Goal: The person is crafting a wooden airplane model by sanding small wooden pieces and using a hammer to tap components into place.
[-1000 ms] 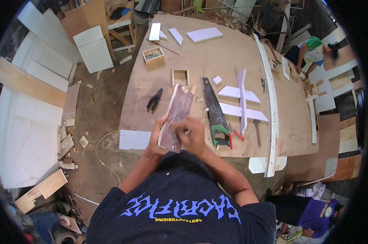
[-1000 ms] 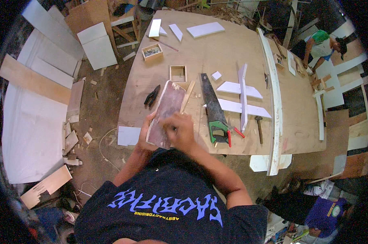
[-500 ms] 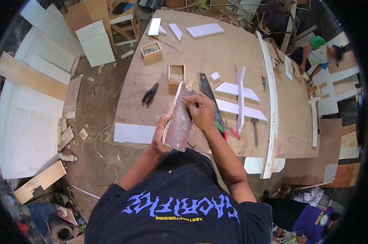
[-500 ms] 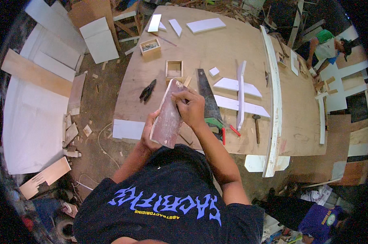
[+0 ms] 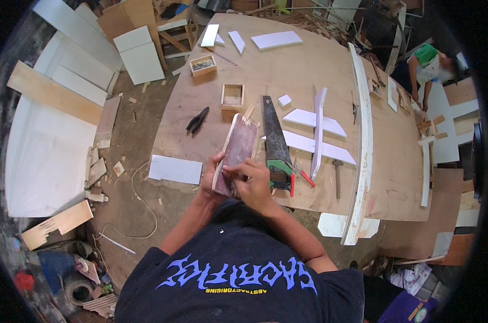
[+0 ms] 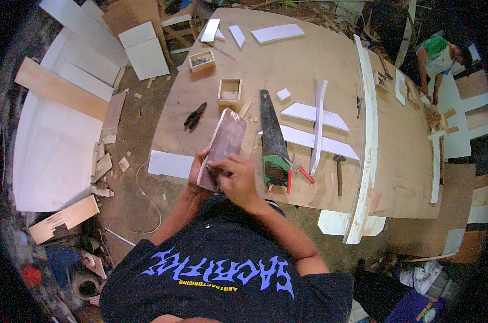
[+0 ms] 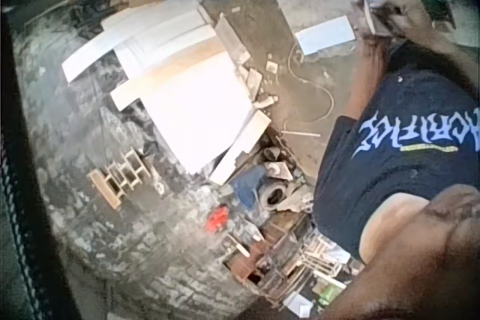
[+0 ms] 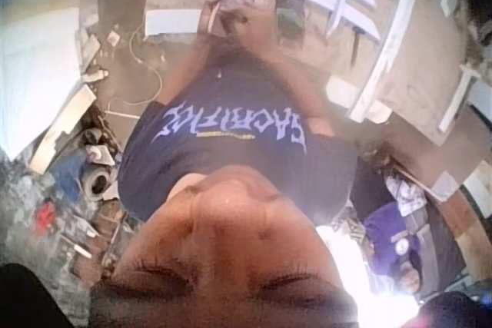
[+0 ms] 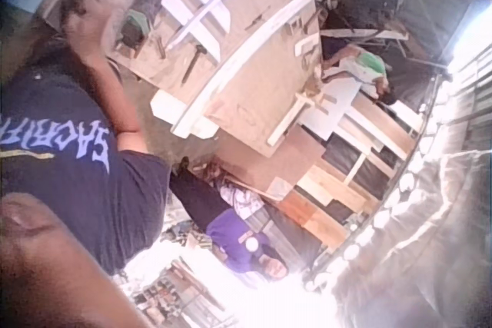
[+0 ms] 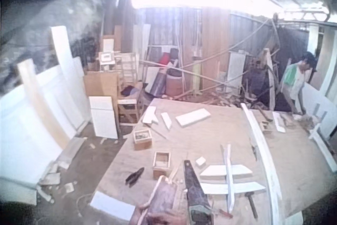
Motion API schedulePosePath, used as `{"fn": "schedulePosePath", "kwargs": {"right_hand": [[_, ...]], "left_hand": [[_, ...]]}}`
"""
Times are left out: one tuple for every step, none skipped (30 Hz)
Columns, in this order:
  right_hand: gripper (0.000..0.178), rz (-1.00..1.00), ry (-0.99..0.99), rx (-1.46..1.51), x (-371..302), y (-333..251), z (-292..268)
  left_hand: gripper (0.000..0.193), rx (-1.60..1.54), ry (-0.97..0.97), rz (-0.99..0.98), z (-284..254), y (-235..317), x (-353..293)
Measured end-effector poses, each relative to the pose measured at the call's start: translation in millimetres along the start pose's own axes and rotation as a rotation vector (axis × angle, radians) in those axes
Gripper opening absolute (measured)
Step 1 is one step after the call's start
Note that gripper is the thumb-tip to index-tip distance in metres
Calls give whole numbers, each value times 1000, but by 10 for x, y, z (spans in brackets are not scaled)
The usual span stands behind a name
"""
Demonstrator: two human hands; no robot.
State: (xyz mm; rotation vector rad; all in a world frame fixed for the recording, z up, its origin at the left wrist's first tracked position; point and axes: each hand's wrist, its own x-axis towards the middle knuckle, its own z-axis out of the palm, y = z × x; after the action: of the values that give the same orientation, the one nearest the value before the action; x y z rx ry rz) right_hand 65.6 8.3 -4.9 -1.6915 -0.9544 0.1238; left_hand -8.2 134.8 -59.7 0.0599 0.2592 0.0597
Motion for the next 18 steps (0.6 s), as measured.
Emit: {"fn": "schedulePosePath", "kwargs": {"right_hand": [[19,-126,-5,-48,73,291,1],[18,0,20,-31,161,376,-75],[16,108,57,-18,329,459,-167],[15,209,92,-3,420,507,-235],[14,215,73,-30,386,539,-255],[15,220,55,-57,336,586,-263],[17,226,37,-84,288,629,-272],[17,264,66,12,235,666,-279],[18,303,95,108,183,698,-291],[19,344,125,204,144,728,-310],[19,372,123,288,122,739,-342],[20,402,123,372,109,745,-384],[21,432,124,455,94,746,-420],[21,441,125,475,93,736,-462],[22,451,128,495,94,724,-503],[23,461,133,514,94,722,-535],[23,460,120,459,67,735,-544],[23,458,109,403,40,753,-539]], "left_hand": [[55,-15,-20,-5,-31,-29,-2],[55,-39,-27,-23,-83,-120,-58],[54,21,-89,-85,-64,-192,-93],[54,59,-28,-51,-2,-251,-97],[53,91,39,-13,58,-327,-120],[53,106,69,21,86,-377,-119],[53,121,100,56,115,-432,-114],[54,133,133,95,147,-499,-121],[54,172,126,119,202,-530,-135],[54,211,120,143,248,-559,-141],[55,222,108,146,263,-591,-139],[55,232,97,148,274,-620,-132],[55,244,85,150,271,-655,-133],[55,218,63,138,274,-692,-132],[56,193,40,125,275,-730,-133],[56,168,17,111,279,-760,-127],[56,157,9,111,269,-797,-129],[57,146,1,110,256,-828,-124]]}}
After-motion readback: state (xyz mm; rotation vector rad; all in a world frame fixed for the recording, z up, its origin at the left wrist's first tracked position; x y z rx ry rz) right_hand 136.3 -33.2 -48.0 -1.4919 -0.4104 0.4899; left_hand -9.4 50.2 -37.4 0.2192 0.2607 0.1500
